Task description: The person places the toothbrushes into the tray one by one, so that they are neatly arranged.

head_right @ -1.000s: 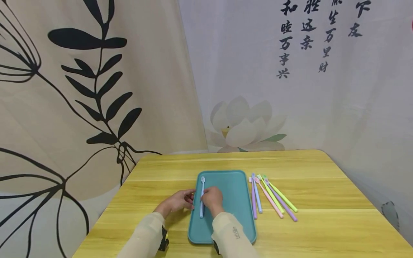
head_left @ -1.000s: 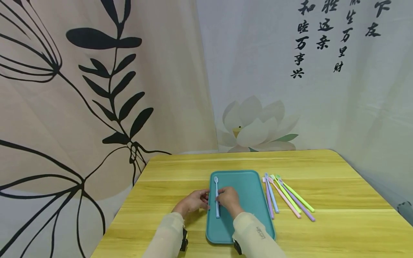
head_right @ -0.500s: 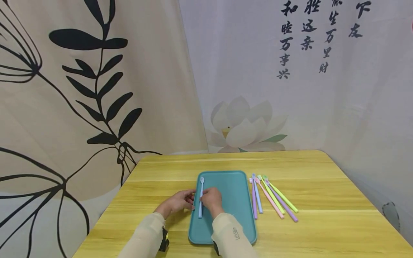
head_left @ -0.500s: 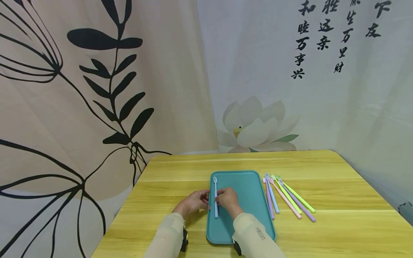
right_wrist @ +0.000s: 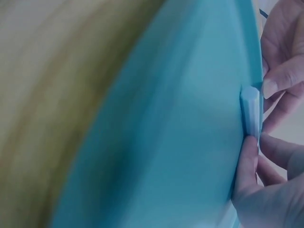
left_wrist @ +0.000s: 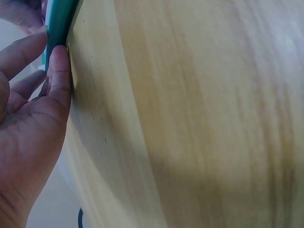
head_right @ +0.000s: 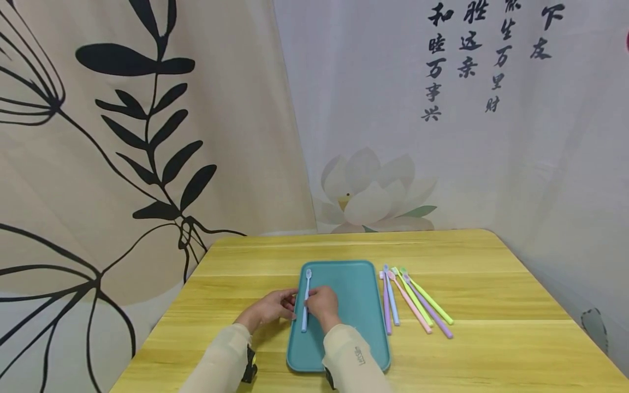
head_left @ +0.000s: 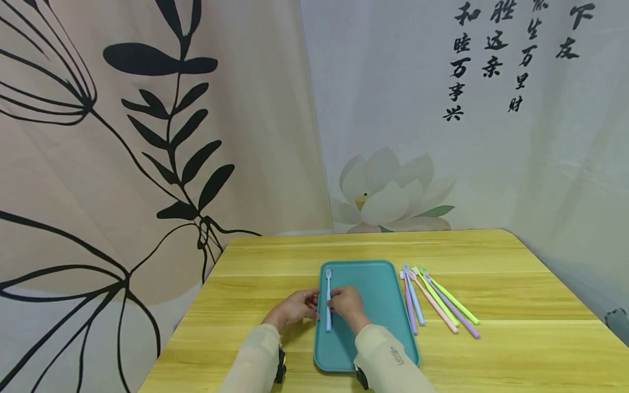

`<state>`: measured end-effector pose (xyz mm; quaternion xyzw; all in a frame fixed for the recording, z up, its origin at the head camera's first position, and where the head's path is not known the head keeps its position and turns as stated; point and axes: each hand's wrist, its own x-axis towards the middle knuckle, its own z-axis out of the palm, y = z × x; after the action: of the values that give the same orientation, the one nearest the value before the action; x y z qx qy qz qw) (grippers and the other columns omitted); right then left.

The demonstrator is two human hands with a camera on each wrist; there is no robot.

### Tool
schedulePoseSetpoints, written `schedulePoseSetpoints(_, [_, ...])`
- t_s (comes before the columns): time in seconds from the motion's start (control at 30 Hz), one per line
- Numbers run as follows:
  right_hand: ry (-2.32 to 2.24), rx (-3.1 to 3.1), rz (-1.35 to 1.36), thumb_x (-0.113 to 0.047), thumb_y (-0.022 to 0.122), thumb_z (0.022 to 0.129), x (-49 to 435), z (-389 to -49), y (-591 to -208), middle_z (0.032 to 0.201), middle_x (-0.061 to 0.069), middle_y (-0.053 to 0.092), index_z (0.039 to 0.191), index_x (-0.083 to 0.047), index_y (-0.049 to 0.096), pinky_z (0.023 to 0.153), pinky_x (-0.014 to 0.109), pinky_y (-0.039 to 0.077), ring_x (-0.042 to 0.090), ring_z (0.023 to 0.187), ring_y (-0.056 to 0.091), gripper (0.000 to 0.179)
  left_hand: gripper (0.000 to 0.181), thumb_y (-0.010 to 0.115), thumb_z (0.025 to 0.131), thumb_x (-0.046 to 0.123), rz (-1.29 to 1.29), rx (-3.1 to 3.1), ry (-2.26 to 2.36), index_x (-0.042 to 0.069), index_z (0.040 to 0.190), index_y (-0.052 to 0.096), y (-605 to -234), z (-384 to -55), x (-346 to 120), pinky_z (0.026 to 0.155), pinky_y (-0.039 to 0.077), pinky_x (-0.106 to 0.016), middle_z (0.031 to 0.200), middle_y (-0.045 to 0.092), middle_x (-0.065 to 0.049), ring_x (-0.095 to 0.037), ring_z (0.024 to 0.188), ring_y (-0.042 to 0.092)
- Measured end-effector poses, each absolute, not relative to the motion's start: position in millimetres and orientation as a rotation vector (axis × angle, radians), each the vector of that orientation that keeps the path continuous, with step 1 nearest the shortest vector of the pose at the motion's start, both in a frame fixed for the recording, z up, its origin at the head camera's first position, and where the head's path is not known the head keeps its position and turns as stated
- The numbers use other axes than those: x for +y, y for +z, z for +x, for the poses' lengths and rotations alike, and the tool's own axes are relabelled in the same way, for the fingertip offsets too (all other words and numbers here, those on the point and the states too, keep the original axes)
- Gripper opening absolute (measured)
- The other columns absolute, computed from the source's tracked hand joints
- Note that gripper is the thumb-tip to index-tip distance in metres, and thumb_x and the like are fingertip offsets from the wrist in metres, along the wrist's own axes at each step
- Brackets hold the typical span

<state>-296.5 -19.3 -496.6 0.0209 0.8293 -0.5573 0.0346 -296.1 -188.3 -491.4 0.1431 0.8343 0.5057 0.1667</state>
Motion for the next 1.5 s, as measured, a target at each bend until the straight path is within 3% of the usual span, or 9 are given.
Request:
schedulePoseSetpoints(0.53, [-1.831, 2.366, 0.097, 0.003, 0.067, 0.088, -6, -298, -491, 0.089, 0.015, 0.066, 0.116, 0.012, 0.064, 0.07, 0.034, 0.057, 0.023, 0.079, 0.066, 0.03, 0.075, 0.071, 0.08, -0.011, 0.421, 2.393, 1.437, -0.012, 0.146, 0.037, -495, -297, -191, 0.09, 0.048, -0.041, 0.107, 0.058, -0.014, -0.023, 0.095, 0.057])
schedulePoseSetpoints(1.07, [-1.968, 2.211, -0.097, -0.002, 0.064, 0.093, 22, -296, -465, 0.108, 0.022, 0.067, 0.128, 0.017, 0.055, 0.08, 0.04, 0.056, 0.042, 0.098, 0.064, 0.041, 0.074, 0.071, 0.079, -0.014, 0.363, 2.403, 1.456, -0.014, 0.145, 0.038, -491, -291, -187, 0.087, 0.05, -0.039, 0.105, 0.058, -0.014, -0.023, 0.094, 0.057])
schedulePoseSetpoints(1.37, [-2.003, 2.182, -0.058, -0.011, 0.062, 0.098, 56, -301, -445, 0.122, 0.024, 0.062, 0.131, 0.009, 0.057, 0.086, 0.04, 0.054, 0.037, 0.105, 0.062, 0.039, 0.072, 0.071, 0.079, -0.013, 0.4, 2.391, 1.514, -0.012, 0.144, 0.041, -495, -290, -188, 0.084, 0.049, -0.037, 0.106, 0.058, -0.015, -0.024, 0.094, 0.054])
schedulePoseSetpoints(1.5, [-2.018, 2.182, -0.029, -0.012, 0.062, 0.098, 77, -304, -436, 0.126, 0.023, 0.06, 0.131, 0.006, 0.058, 0.086, 0.04, 0.054, 0.03, 0.1, 0.064, 0.038, 0.072, 0.071, 0.079, -0.013, 0.406, 2.376, 1.539, -0.012, 0.144, 0.041, -498, -291, -189, 0.082, 0.048, -0.035, 0.106, 0.058, -0.015, -0.024, 0.093, 0.053])
